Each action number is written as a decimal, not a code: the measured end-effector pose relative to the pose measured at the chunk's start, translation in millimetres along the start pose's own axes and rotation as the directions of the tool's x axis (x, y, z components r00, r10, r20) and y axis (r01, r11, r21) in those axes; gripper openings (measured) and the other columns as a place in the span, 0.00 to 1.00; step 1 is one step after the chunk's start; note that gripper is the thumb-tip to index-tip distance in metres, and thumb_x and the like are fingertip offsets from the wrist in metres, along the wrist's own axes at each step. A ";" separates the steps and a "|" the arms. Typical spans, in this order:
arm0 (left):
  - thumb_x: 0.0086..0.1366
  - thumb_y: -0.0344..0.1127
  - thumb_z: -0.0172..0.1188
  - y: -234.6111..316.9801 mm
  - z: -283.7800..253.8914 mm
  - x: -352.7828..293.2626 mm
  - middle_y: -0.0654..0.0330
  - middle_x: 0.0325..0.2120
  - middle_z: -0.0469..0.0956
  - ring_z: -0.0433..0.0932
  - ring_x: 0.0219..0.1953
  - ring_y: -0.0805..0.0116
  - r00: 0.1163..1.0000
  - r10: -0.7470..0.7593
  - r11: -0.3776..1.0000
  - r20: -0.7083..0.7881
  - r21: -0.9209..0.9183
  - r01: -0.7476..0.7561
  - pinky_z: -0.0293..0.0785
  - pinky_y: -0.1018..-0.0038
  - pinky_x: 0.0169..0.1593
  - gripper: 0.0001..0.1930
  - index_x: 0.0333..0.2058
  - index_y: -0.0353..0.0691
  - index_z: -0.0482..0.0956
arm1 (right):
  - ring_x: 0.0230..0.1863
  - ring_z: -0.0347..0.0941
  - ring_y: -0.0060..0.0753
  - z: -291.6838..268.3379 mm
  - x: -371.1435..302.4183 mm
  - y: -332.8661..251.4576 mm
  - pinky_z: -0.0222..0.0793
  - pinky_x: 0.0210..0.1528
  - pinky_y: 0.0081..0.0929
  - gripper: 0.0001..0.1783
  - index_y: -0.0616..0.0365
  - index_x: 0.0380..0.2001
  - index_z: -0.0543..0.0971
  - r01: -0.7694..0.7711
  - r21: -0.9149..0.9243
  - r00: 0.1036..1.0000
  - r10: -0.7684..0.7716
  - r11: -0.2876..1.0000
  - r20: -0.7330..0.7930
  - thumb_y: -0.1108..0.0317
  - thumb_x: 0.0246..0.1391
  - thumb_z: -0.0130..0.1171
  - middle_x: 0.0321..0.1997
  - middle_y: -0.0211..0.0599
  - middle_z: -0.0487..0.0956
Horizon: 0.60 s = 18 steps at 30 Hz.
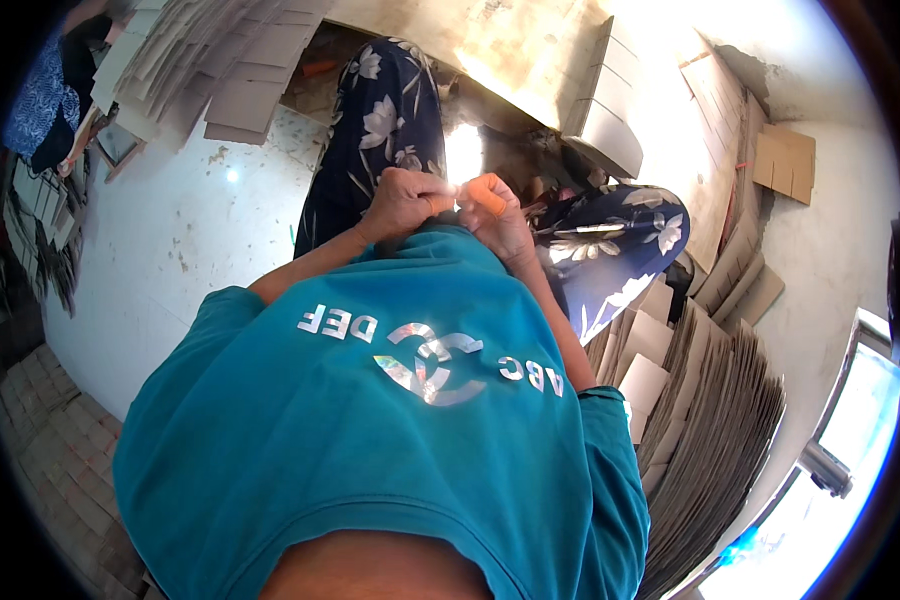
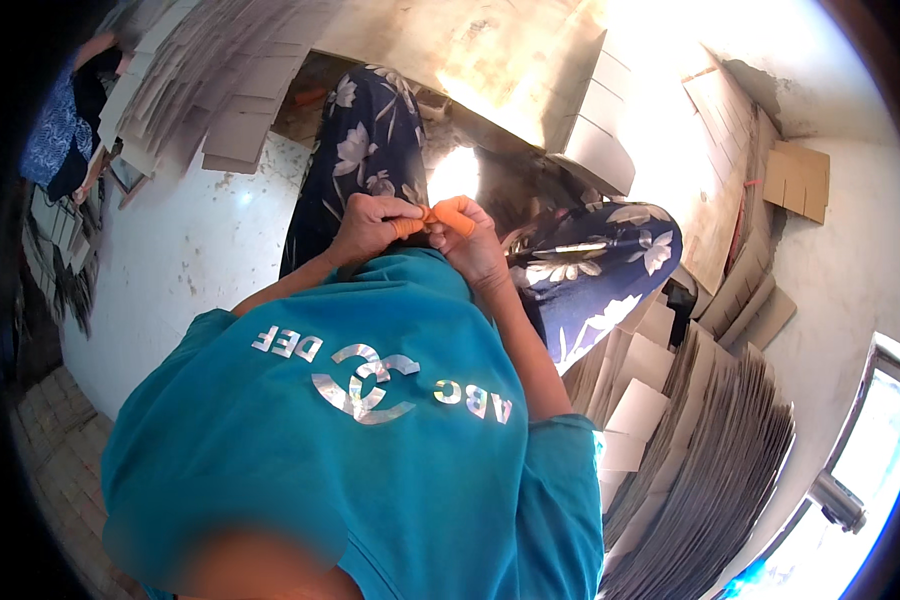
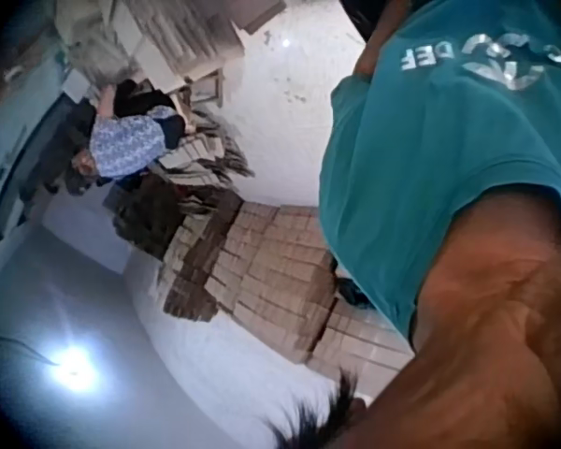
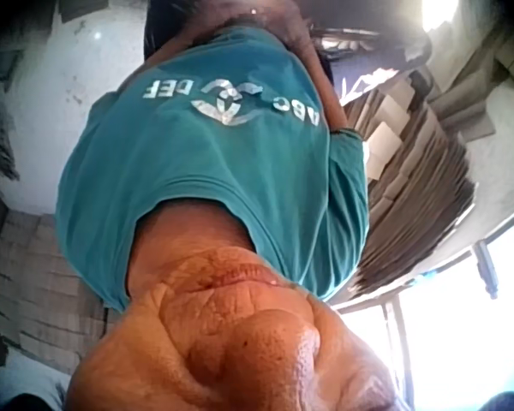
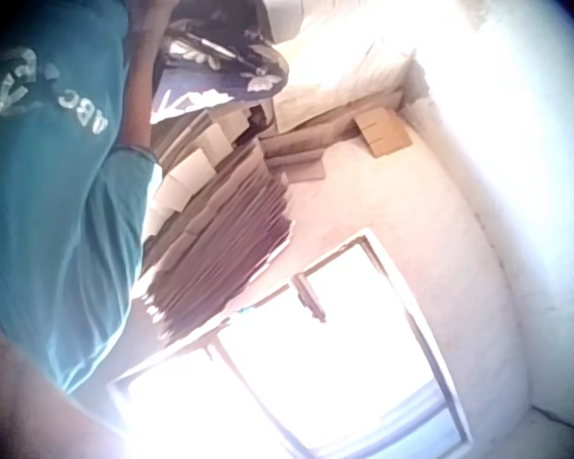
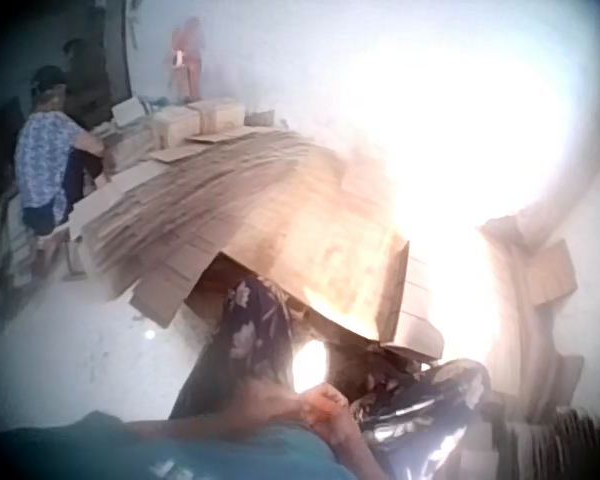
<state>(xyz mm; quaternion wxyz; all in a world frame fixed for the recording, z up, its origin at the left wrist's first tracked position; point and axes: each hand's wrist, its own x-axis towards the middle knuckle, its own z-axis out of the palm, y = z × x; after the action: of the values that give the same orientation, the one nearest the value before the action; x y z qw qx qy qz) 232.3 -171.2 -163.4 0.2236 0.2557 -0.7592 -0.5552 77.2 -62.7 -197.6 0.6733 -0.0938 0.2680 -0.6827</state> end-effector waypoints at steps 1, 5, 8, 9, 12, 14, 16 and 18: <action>0.50 0.25 0.65 -2.2 -1.2 0.4 0.56 0.28 0.82 0.80 0.30 0.73 1.000 0.016 1.000 0.019 0.002 -0.016 0.74 0.81 0.34 0.08 0.32 0.36 0.83 | 0.30 0.69 0.25 3.6 -1.1 -0.6 0.67 0.32 0.22 0.05 0.60 0.34 0.74 -0.002 -0.009 1.000 0.002 1.000 0.003 0.71 0.56 0.55 0.31 0.34 0.75; 0.51 0.25 0.65 -3.0 -1.9 0.9 0.59 0.28 0.80 0.77 0.32 0.72 0.998 0.034 0.999 0.048 -0.028 -0.033 0.72 0.79 0.36 0.08 0.33 0.36 0.82 | 0.31 0.70 0.26 12.6 1.5 -2.7 0.68 0.33 0.24 0.12 0.60 0.35 0.75 -0.006 0.075 0.998 0.010 0.997 -0.054 0.61 0.59 0.52 0.32 0.36 0.75; 0.52 0.25 0.64 -7.3 -4.5 5.2 0.61 0.28 0.77 0.74 0.34 0.70 0.973 0.228 0.971 0.020 0.067 -0.229 0.70 0.77 0.38 0.08 0.33 0.37 0.82 | 0.31 0.70 0.28 8.8 5.8 -5.2 0.69 0.34 0.26 0.22 0.63 0.39 0.75 -0.059 0.180 0.998 0.060 0.982 0.003 0.51 0.61 0.48 0.34 0.38 0.75; 0.52 0.25 0.64 -9.0 -3.9 5.3 0.61 0.29 0.77 0.74 0.34 0.70 0.971 0.240 0.970 0.016 0.045 -0.240 0.70 0.77 0.39 0.08 0.33 0.37 0.81 | 0.32 0.70 0.29 9.2 6.0 -4.9 0.69 0.35 0.26 0.26 0.64 0.40 0.75 -0.068 0.179 0.997 0.071 0.982 -0.012 0.48 0.60 0.46 0.34 0.39 0.75; 0.52 0.25 0.64 -4.7 -4.2 6.5 0.61 0.29 0.77 0.74 0.34 0.70 0.962 0.273 0.962 0.023 0.008 -0.273 0.70 0.77 0.39 0.07 0.32 0.38 0.81 | 0.32 0.71 0.32 13.3 6.1 -4.8 0.70 0.36 0.27 0.34 0.67 0.43 0.75 -0.099 0.185 0.994 0.107 0.978 -0.033 0.42 0.60 0.41 0.34 0.40 0.76; 0.52 0.25 0.64 -2.4 -4.0 5.6 0.61 0.29 0.77 0.74 0.34 0.70 0.964 0.264 0.964 0.023 -0.027 -0.264 0.70 0.77 0.38 0.07 0.32 0.37 0.81 | 0.32 0.72 0.33 14.9 7.4 -4.9 0.71 0.35 0.27 0.36 0.68 0.43 0.75 -0.135 0.195 0.990 0.138 0.971 0.000 0.40 0.60 0.40 0.35 0.40 0.77; 0.52 0.26 0.65 -2.3 -3.7 3.6 0.61 0.29 0.78 0.75 0.34 0.70 0.974 0.224 0.971 0.020 -0.085 -0.222 0.71 0.78 0.38 0.07 0.32 0.37 0.81 | 0.32 0.72 0.33 19.5 6.7 -6.8 0.71 0.33 0.26 0.37 0.67 0.43 0.75 -0.152 0.167 0.987 0.158 0.974 -0.020 0.38 0.60 0.38 0.34 0.40 0.77; 0.52 0.28 0.65 1.0 -3.4 2.8 0.59 0.29 0.78 0.76 0.32 0.69 0.997 0.067 0.993 0.048 -0.104 -0.061 0.72 0.77 0.37 0.08 0.33 0.36 0.81 | 0.31 0.72 0.32 20.0 7.1 -6.7 0.71 0.32 0.25 0.36 0.67 0.42 0.75 -0.164 0.154 0.984 0.172 0.974 -0.037 0.39 0.59 0.39 0.33 0.40 0.77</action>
<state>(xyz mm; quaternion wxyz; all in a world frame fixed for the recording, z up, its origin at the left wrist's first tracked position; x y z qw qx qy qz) 232.1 -175.2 -161.3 0.2346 0.2051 -0.7430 -0.5923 80.7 -74.8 -179.2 0.7267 -0.0025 0.2396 -0.6438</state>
